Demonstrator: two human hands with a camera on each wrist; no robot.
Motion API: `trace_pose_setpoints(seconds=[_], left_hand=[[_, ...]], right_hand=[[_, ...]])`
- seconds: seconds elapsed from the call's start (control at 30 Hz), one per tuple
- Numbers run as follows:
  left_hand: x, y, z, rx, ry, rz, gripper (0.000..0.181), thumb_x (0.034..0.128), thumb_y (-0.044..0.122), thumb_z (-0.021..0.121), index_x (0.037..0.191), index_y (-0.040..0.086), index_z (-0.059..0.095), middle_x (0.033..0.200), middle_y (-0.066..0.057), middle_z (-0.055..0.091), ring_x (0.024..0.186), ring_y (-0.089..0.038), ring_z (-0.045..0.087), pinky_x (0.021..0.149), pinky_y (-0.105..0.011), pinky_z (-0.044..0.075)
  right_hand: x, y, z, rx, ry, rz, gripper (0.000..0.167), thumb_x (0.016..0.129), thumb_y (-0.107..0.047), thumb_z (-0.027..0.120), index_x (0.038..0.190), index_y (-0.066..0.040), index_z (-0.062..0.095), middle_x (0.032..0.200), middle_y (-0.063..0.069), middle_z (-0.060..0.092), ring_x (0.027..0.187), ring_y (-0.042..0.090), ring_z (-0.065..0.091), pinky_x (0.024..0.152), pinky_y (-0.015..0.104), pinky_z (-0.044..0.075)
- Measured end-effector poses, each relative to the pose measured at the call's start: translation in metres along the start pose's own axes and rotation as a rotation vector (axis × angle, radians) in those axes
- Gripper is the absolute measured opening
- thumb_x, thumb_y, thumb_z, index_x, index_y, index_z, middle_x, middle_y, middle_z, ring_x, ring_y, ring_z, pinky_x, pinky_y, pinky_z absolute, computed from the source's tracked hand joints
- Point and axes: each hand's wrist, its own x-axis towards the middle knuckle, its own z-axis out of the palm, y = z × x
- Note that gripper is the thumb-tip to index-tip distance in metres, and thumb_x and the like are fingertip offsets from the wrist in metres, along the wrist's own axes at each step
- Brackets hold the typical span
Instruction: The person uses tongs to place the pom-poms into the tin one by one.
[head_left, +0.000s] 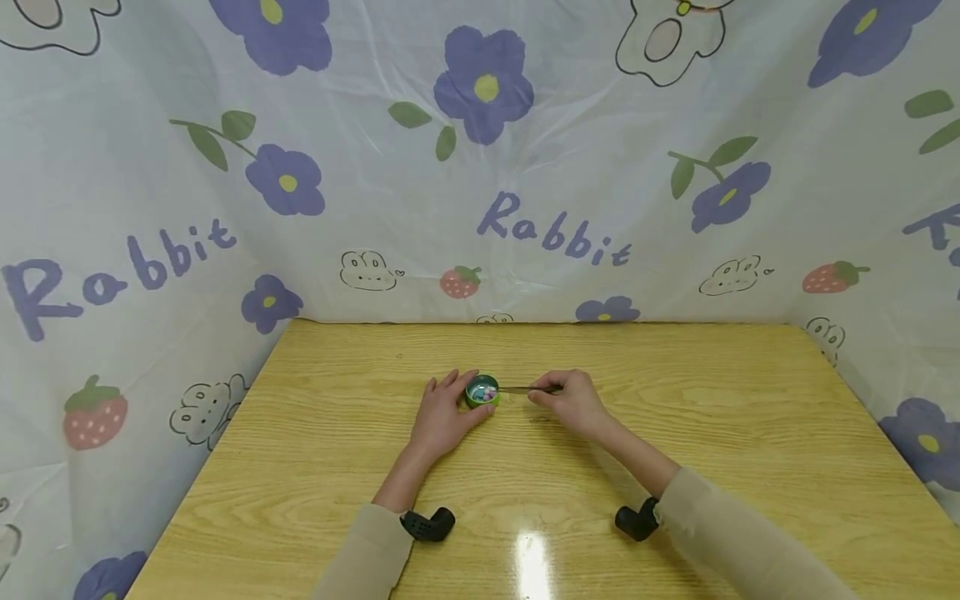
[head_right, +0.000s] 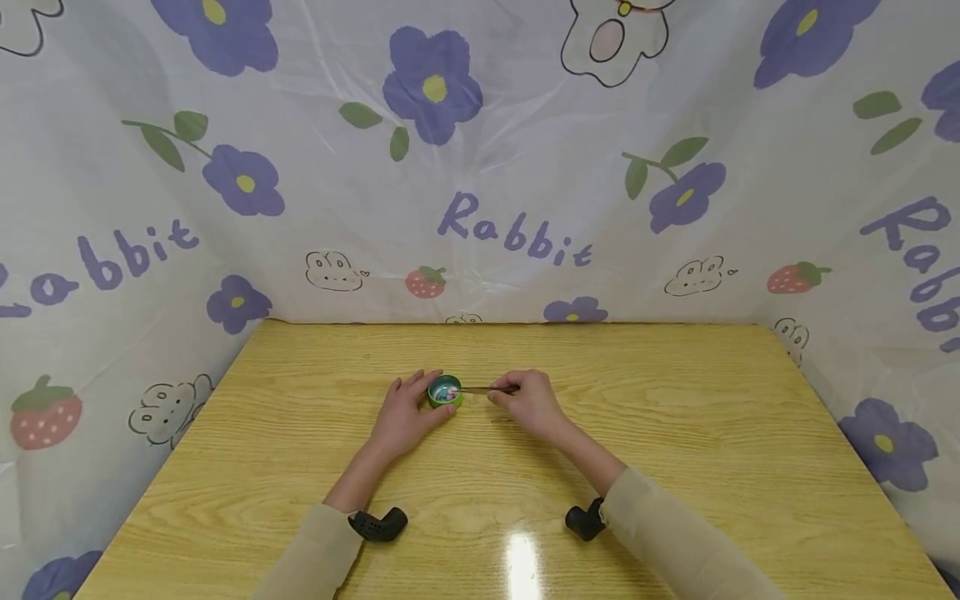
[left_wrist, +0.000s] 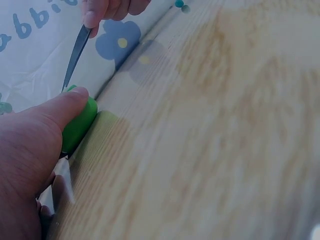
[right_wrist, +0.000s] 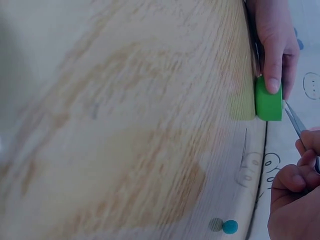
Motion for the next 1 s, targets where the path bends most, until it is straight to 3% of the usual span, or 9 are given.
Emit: trace_pose_setpoints(seconds=[1.0], left_hand=[[-0.0048, -0.0017, -0.0039, -0.011, -0.011, 0.014, 0.069, 0.0907, 0.042, 0.079, 0.149, 0.012, 0.056, 0.148, -0.021, 0.053, 0.146, -0.037, 0.039, 0.123, -0.057, 0.014]], right_hand=[[-0.0104, 0.0001, -0.0013, 0.026, 0.047, 0.098, 0.015, 0.095, -0.008, 0.073, 0.107, 0.0, 0.078, 0.104, 0.009, 0.073, 0.103, 0.03, 0.068, 0.084, 0.041, 0.058]])
